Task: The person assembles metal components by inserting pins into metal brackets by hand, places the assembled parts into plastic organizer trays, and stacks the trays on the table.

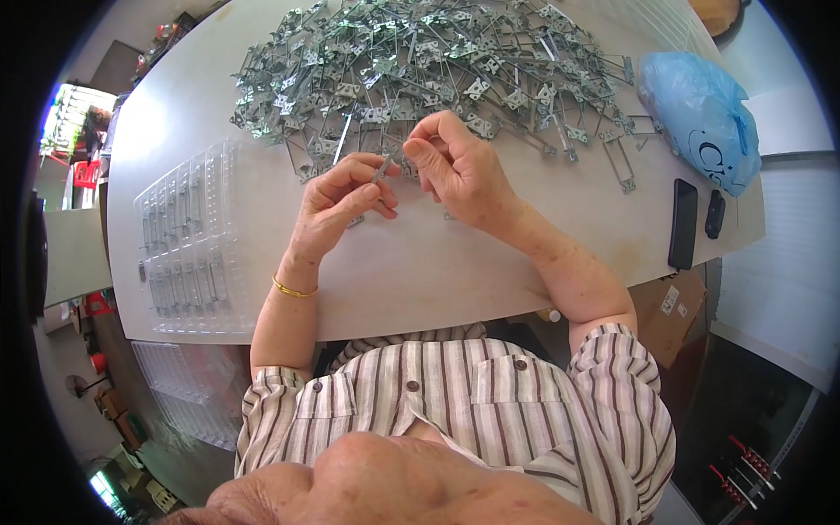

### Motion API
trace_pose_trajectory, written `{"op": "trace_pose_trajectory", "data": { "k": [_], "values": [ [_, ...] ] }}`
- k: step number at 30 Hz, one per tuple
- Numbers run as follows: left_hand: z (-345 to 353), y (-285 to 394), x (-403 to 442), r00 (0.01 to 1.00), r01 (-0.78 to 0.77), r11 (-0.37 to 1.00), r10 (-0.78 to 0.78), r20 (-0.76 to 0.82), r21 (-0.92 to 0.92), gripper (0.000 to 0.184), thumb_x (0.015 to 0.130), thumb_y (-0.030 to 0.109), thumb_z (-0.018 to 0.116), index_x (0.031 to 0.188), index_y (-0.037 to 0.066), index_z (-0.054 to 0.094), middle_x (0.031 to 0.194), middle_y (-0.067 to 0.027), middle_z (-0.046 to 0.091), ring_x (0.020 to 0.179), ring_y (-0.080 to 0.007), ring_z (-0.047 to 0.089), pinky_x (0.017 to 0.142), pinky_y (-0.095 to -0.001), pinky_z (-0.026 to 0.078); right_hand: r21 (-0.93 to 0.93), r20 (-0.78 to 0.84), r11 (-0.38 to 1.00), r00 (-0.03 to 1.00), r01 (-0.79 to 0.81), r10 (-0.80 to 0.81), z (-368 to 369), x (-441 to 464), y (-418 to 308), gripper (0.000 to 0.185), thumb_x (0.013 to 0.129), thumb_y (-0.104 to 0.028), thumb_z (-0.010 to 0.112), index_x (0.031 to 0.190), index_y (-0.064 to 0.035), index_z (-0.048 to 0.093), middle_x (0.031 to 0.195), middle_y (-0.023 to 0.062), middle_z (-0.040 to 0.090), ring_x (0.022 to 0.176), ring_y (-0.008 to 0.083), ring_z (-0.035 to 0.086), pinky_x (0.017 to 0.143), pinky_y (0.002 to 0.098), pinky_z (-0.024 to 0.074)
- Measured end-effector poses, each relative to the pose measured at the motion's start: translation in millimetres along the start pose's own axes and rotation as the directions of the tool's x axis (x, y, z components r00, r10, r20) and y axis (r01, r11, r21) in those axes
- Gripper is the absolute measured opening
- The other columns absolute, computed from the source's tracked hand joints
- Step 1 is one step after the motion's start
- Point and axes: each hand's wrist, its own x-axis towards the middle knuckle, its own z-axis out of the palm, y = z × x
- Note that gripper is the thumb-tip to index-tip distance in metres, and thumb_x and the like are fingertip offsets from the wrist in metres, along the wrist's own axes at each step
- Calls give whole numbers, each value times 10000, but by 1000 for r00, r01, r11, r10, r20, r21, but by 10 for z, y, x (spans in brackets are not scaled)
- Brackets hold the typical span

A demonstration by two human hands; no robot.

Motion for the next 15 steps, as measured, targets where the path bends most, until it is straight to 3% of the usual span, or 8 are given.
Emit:
{"op": "trace_pose_trajectory", "data": {
  "k": [2, 8, 11, 15],
  "values": [
    [18, 12, -3, 1000, 5, 999, -4, -19, 53, 130, 1011, 79, 652, 1023, -48, 676, 1226, -114, 604, 884, -118, 691, 768, -262, 596, 79, 27, 993, 996, -90, 88, -12, 10, -15, 236, 1080, -300, 589, 1126, -68, 579, 673, -18, 605, 561, 42, 557, 489, 213, 422],
    [49, 47, -10, 1000, 24, 973, -24, -5, 230, 102, 980, 75, 678, 1010, -22, 687, 1229, -91, 615, 827, -75, 646, 706, -231, 572, 188, 119, 967, 981, -171, 150, -32, 32, -57, 208, 1067, -272, 618, 1109, -68, 613, 669, -52, 576, 562, 22, 512, 492, 208, 386],
    [44, 59, -14, 999, -2, 946, -10, 34, 323, 98, 983, 65, 675, 1011, -27, 693, 1224, -106, 621, 835, -95, 662, 674, -234, 567, 44, 82, 991, 989, -125, 121, -47, 17, 1, 159, 1051, -225, 644, 1046, -66, 641, 671, -77, 528, 579, 2, 441, 508, 209, 332],
    [25, 21, -11, 993, -98, 873, 53, 107, 478, 67, 968, 53, 679, 987, -10, 690, 1220, -92, 628, 871, -89, 646, 705, -230, 532, 7, 40, 1000, 999, -26, 26, -51, 12, 34, 109, 1029, -174, 671, 998, -70, 663, 677, -101, 491, 603, -10, 388, 524, 213, 293]
  ]
}}
